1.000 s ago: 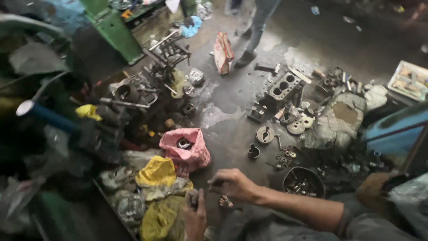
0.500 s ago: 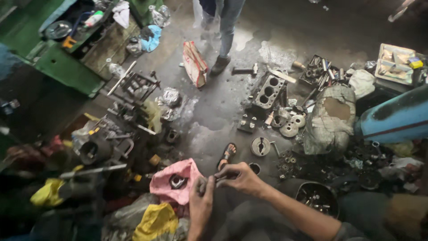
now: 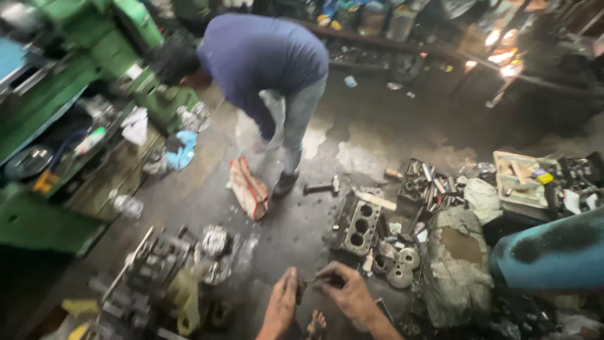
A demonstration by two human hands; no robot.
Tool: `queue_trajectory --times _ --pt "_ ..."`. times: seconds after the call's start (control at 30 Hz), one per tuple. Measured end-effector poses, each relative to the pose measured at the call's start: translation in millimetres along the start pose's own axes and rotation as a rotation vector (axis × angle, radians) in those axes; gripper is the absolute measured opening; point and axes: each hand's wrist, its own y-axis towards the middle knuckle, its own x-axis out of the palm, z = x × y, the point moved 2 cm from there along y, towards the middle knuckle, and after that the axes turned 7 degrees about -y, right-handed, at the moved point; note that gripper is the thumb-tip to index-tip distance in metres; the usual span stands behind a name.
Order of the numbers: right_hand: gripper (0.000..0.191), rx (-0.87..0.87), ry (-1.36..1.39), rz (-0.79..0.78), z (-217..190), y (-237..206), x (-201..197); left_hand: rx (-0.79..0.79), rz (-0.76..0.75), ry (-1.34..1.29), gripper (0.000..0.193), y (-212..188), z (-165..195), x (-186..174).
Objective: The person operates a lathe, adjusting the chuck and using a tool to machine a metal part, then carries the part to a workbench. They place a piston into an engine crankcase and repeatedly strike it with a hammer to seat it, steadying the part by hand.
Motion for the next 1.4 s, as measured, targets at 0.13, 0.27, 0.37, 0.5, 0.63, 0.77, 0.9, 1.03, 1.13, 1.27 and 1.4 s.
queue_trajectory --times 0.13,0.27,0.37,0.5,0.63,0.77,0.9,1.03,1.13,1.27,1.4 --pt "0.019 0.14 -0.161 0.026 -12 75 -18 0.099 -0.038 0.032 0.034 93 9 2" --pt "0.022 0.216 -0.227 0.117 -8 179 -44 0.254 -0.24 -0.04 0.025 208 24 -1" --pt "0.03 0.017 -0.09 0.023 -9 263 -57 0.117 -0.604 -0.182 0.047 294 28 -6" --pt "0.038 0.058 -0.151 0.025 -16 379 -85 0.133 -0.571 -0.188 0.05 428 57 -3" --pt "0.036 0.114 -0.156 0.087 -9 477 -116 -0.058 -0.379 -0.23 0.047 537 100 0" --pt "0.057 0.102 -0.029 0.076 25 534 -149 -0.151 -0.455 -0.288 0.04 624 144 33" --pt "0.051 -0.07 0.303 0.175 62 587 -181 -0.078 -0.616 -0.416 0.034 694 165 94" --pt "0.058 -0.278 0.242 0.688 92 652 -227 -0.034 -0.677 -0.468 0.04 763 165 162" --pt "0.056 -0.233 0.06 0.961 115 694 -275 -0.073 -0.679 -0.526 0.039 821 153 207" --pt "0.047 -0.095 -0.096 0.926 127 770 -358 -0.136 -0.635 -0.326 0.038 920 154 261" --pt "0.034 -0.201 -0.038 0.675 104 868 -462 -0.039 -0.731 -0.402 0.036 1013 205 350"
